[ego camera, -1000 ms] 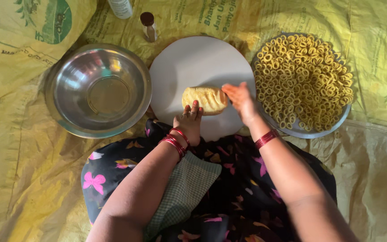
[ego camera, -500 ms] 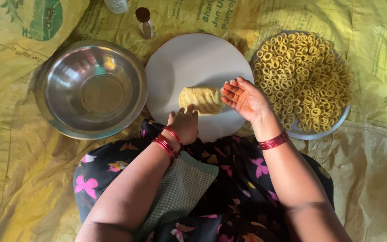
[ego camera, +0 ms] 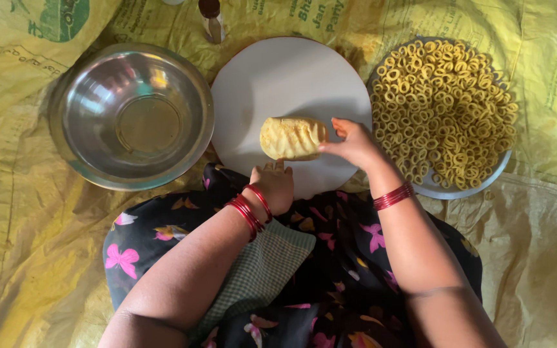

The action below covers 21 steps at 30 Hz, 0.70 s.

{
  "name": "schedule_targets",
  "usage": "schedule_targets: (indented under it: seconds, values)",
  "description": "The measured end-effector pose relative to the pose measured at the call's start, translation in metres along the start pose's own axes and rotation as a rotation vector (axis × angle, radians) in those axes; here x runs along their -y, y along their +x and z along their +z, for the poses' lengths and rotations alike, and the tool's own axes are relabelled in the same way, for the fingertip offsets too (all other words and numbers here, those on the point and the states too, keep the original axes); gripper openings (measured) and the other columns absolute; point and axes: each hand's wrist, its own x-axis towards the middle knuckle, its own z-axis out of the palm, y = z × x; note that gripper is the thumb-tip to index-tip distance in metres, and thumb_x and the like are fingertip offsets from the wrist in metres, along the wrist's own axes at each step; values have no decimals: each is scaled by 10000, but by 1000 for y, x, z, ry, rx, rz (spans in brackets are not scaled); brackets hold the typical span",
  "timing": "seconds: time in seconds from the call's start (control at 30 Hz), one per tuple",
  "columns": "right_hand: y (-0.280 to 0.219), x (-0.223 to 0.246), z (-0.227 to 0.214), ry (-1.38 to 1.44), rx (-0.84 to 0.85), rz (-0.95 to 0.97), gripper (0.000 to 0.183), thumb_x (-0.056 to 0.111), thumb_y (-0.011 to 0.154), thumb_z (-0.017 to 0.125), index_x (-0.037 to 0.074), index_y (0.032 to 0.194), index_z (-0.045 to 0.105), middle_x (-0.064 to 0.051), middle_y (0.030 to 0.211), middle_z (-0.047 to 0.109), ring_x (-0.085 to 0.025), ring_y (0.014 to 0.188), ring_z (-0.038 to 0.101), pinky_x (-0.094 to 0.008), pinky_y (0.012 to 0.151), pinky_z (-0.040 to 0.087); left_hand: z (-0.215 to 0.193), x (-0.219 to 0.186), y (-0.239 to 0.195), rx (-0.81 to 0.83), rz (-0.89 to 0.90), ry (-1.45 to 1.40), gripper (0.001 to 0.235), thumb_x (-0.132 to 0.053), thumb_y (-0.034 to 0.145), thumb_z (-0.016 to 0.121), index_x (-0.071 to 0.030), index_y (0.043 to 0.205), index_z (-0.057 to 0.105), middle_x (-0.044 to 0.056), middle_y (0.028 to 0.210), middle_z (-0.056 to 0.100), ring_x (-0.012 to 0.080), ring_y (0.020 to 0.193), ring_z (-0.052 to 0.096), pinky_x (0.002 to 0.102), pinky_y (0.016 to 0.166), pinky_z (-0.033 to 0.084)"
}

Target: The person kneads a ball of yellow dough on a white board, then pinches off small pieces and rolls them into thin strips. They join the ends of each strip to form small rings and place them on a tray filled with similar rings.

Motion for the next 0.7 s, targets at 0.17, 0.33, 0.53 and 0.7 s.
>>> schedule_targets:
  seconds: [0.17, 0.33, 0.53, 0.7]
  values:
    - [-7, 38, 31, -617, 3, -271, 1254, 581, 712, 828, -52, 1575, 174, -277, 1643, 174, -452, 1521, 154, -524, 1203, 217, -3, -8, -9, 157, 1, 8, 455, -236, 943, 559, -50, 1355, 614, 183, 1446, 567, 329, 1326, 555, 514, 1067, 432]
    - [-23, 64, 78, -692, -144, -492, 1068, 743, 925, 536, -28, 1605, 244, -264, 1678, 226, -449, 1563, 183, -664, 1223, 159, -8, -11, -15, 228, 53, 32, 382, -238, 907, 582, -81, 1217, 740, 139, 1281, 699, 328, 1216, 640, 475, 1010, 489]
    - [-7, 56, 110, -799, -273, -583, 1001, 712, 862, 567, -7, 1538, 406, -240, 1597, 382, -405, 1501, 319, -639, 1189, 215, -17, 3, -34, -126, -118, -1, 475, -268, 902, 603, 35, 1264, 653, 211, 1217, 695, 358, 1111, 675, 501, 931, 464]
    - [24, 52, 94, -908, -345, -742, 846, 695, 920, 585, 15, 1422, 579, -205, 1397, 582, -381, 1280, 549, -600, 1124, 411, -36, -10, -37, 43, -72, 35, 384, -289, 946, 586, -49, 1212, 723, 184, 1268, 691, 377, 1199, 625, 519, 1000, 412]
